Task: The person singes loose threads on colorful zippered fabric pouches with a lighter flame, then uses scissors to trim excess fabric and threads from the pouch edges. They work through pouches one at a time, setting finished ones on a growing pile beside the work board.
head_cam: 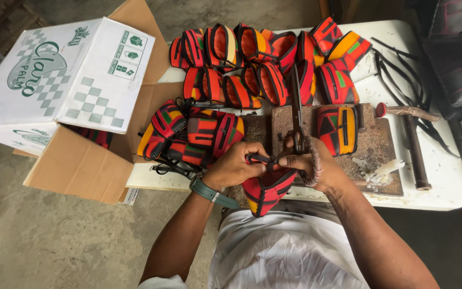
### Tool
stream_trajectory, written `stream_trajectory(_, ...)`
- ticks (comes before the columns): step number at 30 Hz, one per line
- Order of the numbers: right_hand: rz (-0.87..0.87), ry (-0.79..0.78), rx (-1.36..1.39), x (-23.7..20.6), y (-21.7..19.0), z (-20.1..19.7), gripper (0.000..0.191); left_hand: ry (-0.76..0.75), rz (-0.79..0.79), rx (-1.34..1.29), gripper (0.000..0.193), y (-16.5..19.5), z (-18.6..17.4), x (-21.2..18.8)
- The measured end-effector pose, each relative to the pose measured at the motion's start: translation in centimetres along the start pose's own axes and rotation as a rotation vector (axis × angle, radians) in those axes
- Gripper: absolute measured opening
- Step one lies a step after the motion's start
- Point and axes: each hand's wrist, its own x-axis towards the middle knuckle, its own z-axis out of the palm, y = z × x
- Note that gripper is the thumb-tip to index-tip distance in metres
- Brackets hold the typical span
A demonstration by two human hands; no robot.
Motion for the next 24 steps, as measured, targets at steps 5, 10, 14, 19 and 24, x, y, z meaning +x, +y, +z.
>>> stream_trajectory(5,0.041,-0.037,0.209,-0.8,1.5,0.5,0.039,-0.017,-0.046,-0.203,0.012,-1.2,0.8,-1.0)
stream_trajectory(10,0.004,-0.105,0.383,-2.2,2.7,1.2,0.036,-0.005,-0.022,-0.436,0.019,-1.9,2.3,-1.7)
stream_trajectory(14,-0.045,-0.048,0.334,-2.8,1.9,1.4,0.036,0.026,-0.029,-0.501,0.021,-1.8,3.0,-1.2)
stream_trajectory(19,-0.148,0.02,0.21,-3.0,-0.3,1.2,0.034,-0.009,-0.079,-0.556,0.022,-1.1,2.5,1.0)
stream_trajectory(24,-0.25,-0.02,-0.427,-3.7,-2.7,0.7,0.045,-0.075,-0.121,-0.271,0.022,0.8,3.0,3.9)
